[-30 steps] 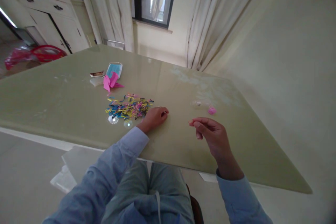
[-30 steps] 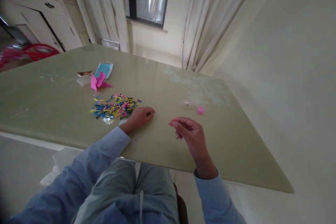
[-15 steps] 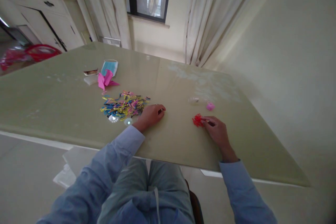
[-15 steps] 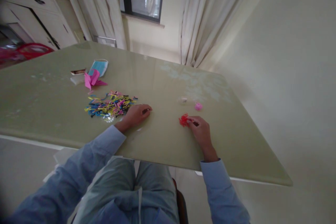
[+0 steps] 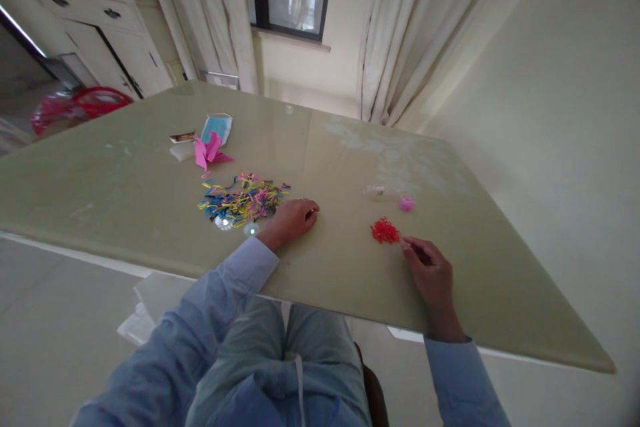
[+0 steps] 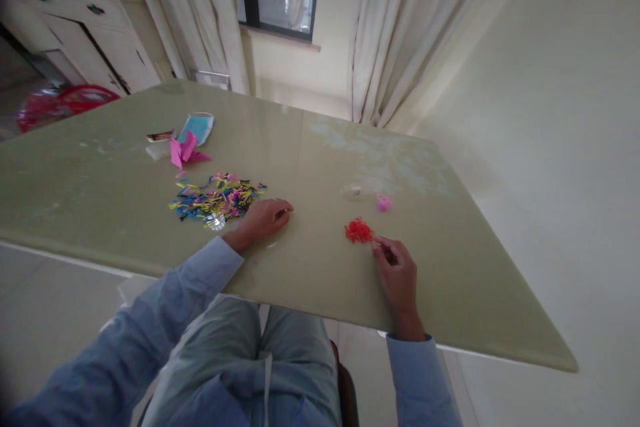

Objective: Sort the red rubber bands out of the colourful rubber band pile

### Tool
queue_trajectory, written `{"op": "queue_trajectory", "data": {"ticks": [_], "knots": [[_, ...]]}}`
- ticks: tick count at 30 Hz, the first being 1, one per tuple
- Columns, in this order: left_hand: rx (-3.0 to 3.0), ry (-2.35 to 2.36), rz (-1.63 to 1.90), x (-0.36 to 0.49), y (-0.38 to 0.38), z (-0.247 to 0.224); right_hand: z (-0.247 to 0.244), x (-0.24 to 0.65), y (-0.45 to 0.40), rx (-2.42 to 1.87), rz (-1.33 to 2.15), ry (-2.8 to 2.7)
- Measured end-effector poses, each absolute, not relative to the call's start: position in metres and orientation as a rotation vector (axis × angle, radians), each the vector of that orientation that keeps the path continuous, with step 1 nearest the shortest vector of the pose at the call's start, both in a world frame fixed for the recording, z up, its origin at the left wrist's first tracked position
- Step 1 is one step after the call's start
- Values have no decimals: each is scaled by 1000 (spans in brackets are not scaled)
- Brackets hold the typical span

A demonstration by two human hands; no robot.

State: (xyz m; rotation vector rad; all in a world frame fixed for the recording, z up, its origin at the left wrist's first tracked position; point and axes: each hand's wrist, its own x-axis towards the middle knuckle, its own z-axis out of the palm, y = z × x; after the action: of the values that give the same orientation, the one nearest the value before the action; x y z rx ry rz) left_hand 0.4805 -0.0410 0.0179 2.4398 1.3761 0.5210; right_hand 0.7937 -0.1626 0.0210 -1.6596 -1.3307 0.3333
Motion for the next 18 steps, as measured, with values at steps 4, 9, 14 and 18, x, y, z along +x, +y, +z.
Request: {"op": "queue_trajectory", "data": {"ticks": [4, 9, 14, 18], "knots": [[2521, 1344, 450, 481, -48, 24, 21, 791, -173, -1648, 399, -1357], [2621, 1268, 451, 474, -55, 35, 23, 793, -170, -1692, 441, -1396], [2541, 1422, 721, 441, -55, 49, 23, 797, -168, -1740, 447, -1423], [2446, 1554, 889, 396, -46, 59, 23, 799, -169, -1764, 452, -1390]]}}
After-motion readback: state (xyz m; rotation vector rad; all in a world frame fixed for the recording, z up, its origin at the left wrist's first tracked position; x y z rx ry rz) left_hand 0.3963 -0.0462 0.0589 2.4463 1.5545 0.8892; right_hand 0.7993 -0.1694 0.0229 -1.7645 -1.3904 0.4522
